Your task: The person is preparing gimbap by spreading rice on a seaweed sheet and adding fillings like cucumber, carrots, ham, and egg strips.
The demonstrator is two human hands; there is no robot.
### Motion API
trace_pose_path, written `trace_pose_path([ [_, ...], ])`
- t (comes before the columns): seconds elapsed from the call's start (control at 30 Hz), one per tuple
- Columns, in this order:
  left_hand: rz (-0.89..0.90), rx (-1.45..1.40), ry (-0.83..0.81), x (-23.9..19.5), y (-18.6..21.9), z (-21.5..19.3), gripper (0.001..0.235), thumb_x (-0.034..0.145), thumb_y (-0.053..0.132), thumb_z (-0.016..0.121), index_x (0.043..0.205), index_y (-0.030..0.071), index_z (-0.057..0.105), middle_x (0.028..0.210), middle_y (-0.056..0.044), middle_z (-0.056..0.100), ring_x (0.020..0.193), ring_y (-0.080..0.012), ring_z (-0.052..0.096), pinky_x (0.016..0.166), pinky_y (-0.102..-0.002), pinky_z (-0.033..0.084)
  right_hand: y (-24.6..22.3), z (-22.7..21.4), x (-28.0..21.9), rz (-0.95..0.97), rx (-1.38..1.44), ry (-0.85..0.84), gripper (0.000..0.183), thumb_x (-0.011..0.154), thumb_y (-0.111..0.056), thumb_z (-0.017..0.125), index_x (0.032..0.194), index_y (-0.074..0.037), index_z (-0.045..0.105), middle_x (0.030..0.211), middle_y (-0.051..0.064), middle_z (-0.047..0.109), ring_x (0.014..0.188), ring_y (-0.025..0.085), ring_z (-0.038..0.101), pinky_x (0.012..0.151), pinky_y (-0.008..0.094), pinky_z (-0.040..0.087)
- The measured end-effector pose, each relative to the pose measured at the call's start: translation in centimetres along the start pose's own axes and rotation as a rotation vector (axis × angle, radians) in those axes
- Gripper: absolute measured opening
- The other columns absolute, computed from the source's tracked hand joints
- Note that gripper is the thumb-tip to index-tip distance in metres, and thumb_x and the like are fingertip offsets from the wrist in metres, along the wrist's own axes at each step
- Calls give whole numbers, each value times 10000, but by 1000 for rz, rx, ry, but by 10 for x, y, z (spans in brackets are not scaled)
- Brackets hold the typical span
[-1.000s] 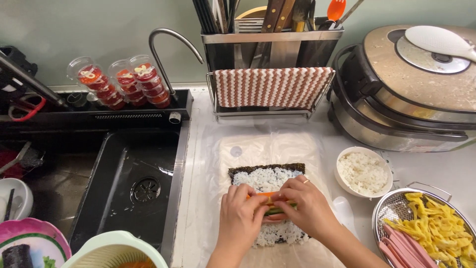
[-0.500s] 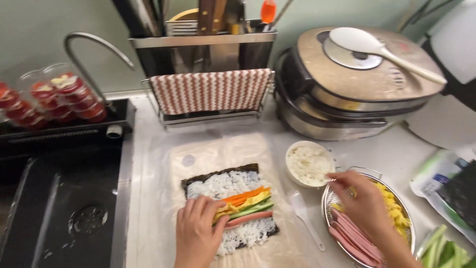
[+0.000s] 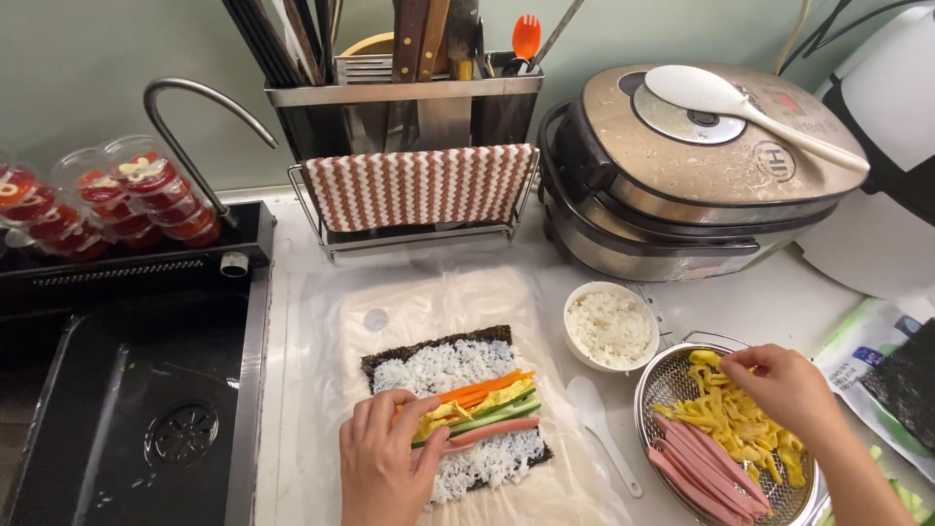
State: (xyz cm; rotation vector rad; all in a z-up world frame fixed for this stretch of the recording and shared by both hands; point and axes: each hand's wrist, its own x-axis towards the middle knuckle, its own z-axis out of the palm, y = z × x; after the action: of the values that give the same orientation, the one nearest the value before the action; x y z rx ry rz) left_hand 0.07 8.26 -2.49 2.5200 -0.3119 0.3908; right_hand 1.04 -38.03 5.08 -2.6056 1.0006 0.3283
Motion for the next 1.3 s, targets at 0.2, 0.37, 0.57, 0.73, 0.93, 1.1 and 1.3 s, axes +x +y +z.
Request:
trace_pose_path([
  [0.2, 34, -72, 48, 2, 17, 2, 340, 885, 432, 684, 1172, 251, 711, 1169, 5, 644, 1125, -213, 574, 937, -451, 443, 10, -23, -2, 15, 632, -99, 281, 940, -240, 749, 1023, 24, 802, 984, 192, 810, 931, 279, 615, 931, 386, 373],
  [0.37, 143, -526, 103, 20, 78, -2, 366, 821, 189, 746, 1173, 113, 681, 1162, -72, 658, 1111, -261, 615, 971, -410, 460, -72, -50, -78, -59, 548, -235, 264, 904, -211, 747, 963, 36, 818, 926, 212, 872, 834, 279, 627, 853, 356, 370],
  [0.57, -128, -851, -429, 42, 108, -28, 689, 856, 293, 757, 1456, 164, 444, 1265, -87, 587, 1195, -222, 614, 977, -350, 622, -139, -10, -107, -484, 537, -586, 194, 869, -134, 791, 837, 52, 836, 824, 117, 801, 786, 205, 711, 774, 306, 502],
  [0.73, -270, -792, -519, 45, 76, -26, 211, 1001, 153, 631, 1207, 144, 585, 954, -2, 702, 951, -84, 832, 614, -171, 567, -173, 37, -102, -616, 467, -689, 148, 865, -175, 735, 870, -39, 795, 796, 65, 806, 762, 152, 715, 781, 287, 532],
  [0.93, 82, -257, -172, 32, 38, 24, 190, 934, 221, 667, 1099, 150, 732, 889, -12, 663, 865, -250, 561, 786, -408, 380, -187, 67, -97, -528, 391, -669, 165, 912, -167, 693, 885, -41, 797, 775, 37, 756, 698, 115, 616, 682, 251, 445],
  [1.1, 41, -304, -123, 36, 40, 7, 280, 1000, 225, 576, 1203, 152, 755, 838, -1, 608, 841, -249, 528, 747, -406, 369, -190, 68, -100, -533, 389, -653, 164, 915, -180, 718, 850, -55, 804, 730, 12, 720, 669, 101, 562, 655, 251, 402],
  [1.3, -225, -419, -68, 46, 15, -59, 179, 884, 198, 737, 1051, 140, 766, 978, 4, 798, 830, -137, 729, 900, -323, 578, -228, 69, -126, -605, 424, -710, 194, 913, -233, 739, 920, -62, 832, 798, 31, 788, 690, 110, 639, 634, 248, 459],
])
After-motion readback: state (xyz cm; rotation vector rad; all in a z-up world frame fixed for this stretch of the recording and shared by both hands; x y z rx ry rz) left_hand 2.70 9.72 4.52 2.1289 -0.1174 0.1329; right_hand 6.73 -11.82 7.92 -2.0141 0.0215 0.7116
